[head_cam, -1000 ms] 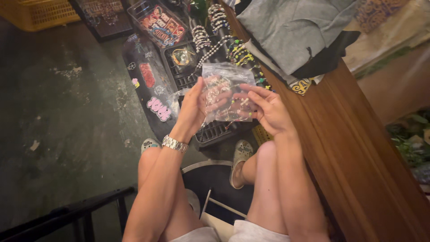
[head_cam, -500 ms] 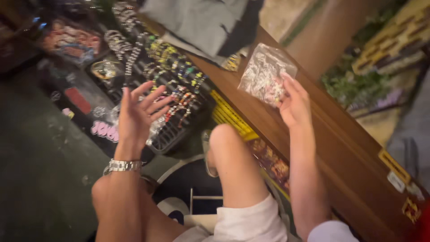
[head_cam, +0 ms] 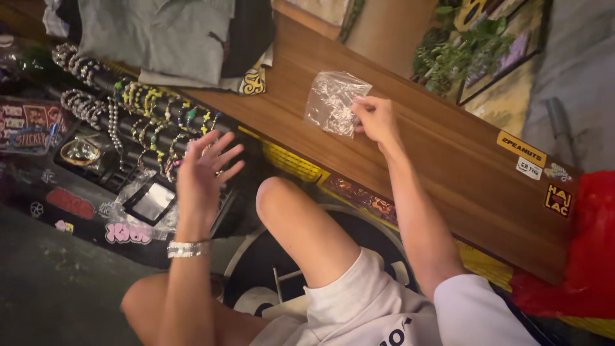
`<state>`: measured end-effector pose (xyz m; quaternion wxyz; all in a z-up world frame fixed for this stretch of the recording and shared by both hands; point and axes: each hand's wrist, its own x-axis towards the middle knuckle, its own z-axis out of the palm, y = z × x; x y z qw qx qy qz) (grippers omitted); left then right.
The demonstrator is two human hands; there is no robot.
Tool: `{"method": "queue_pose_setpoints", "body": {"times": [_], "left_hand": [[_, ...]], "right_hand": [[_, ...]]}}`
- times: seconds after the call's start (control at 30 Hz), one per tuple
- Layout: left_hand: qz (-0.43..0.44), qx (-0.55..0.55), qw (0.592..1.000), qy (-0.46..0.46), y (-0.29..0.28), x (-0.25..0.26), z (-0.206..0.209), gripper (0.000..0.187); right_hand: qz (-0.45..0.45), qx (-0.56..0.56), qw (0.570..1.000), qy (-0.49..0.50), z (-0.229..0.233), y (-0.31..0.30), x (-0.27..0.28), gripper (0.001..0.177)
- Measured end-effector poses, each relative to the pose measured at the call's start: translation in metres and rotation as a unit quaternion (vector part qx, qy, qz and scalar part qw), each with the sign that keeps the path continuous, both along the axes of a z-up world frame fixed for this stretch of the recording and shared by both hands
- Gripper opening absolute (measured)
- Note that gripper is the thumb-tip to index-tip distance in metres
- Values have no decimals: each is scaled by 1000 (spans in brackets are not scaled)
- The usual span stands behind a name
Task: The person picks up a beaded bracelet from a display stand, places it into a small plastic bag, and then puts that bag inside a larger black padded pouch.
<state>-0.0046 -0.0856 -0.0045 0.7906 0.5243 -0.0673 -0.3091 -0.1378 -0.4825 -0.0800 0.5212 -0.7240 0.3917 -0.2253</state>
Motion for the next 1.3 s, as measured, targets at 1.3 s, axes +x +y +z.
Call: {"method": "queue_pose_setpoints", "body": {"times": [1.3], "left_hand": [[-257,399,488,-733,-236,27,-88,68]], "right_hand": [[120,-336,896,262,17,32,-55,94]]}}
